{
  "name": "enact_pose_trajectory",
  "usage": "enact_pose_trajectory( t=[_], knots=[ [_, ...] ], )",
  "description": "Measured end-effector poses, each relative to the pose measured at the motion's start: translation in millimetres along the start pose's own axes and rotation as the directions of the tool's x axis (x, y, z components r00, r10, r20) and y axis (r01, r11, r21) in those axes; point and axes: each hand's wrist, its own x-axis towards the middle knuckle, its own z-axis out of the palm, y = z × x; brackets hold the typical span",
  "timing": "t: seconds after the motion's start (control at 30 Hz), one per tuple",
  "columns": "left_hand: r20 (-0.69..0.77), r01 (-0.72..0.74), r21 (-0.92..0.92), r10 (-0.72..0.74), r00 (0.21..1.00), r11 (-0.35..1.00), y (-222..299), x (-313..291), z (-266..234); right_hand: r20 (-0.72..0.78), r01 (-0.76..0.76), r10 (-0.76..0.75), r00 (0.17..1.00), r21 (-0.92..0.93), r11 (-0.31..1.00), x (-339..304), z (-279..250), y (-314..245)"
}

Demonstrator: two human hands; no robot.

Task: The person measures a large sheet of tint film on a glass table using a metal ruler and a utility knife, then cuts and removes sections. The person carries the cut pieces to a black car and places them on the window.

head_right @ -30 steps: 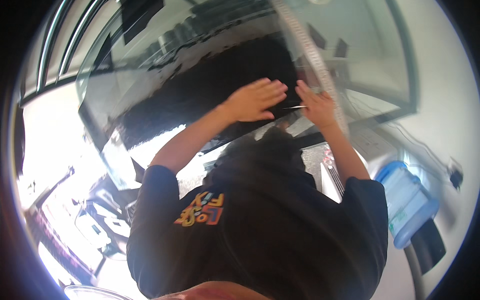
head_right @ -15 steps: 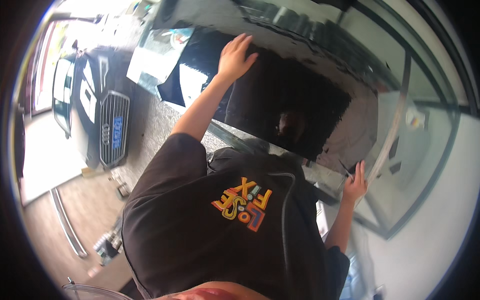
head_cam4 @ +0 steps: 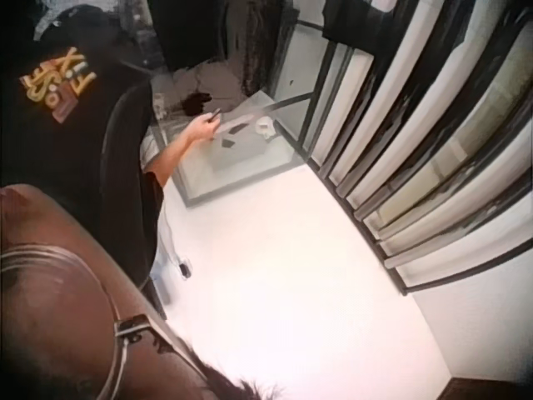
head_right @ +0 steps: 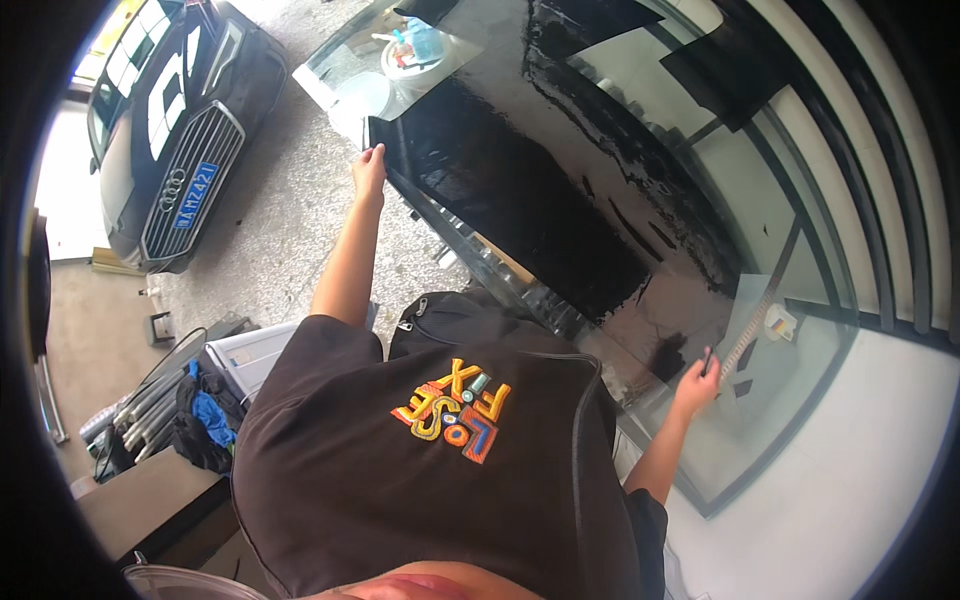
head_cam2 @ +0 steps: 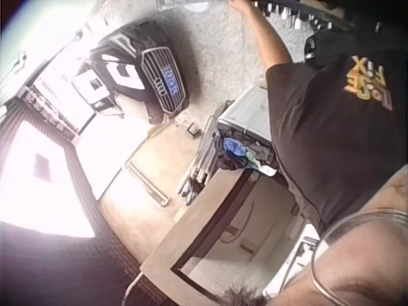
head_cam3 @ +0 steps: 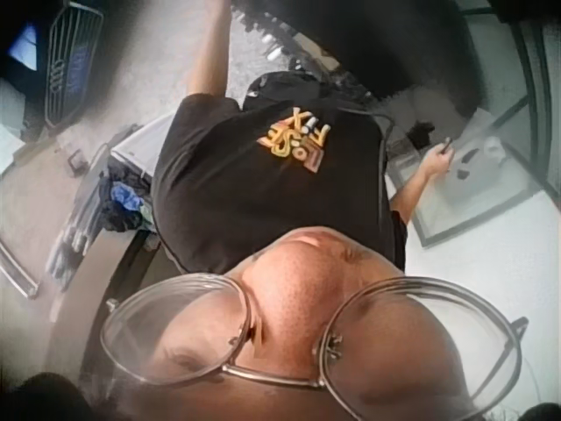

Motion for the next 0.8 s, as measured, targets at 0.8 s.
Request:
enact_pose_trajectory(
  t=[0.8],
  knots=[
    [0.412,-0.387,-0.656,0.737,0.535,0.648,243,-265,34,0.161,0.111,-0.262,0.952,0.617,0.779,196,-41,-284]
  ],
)
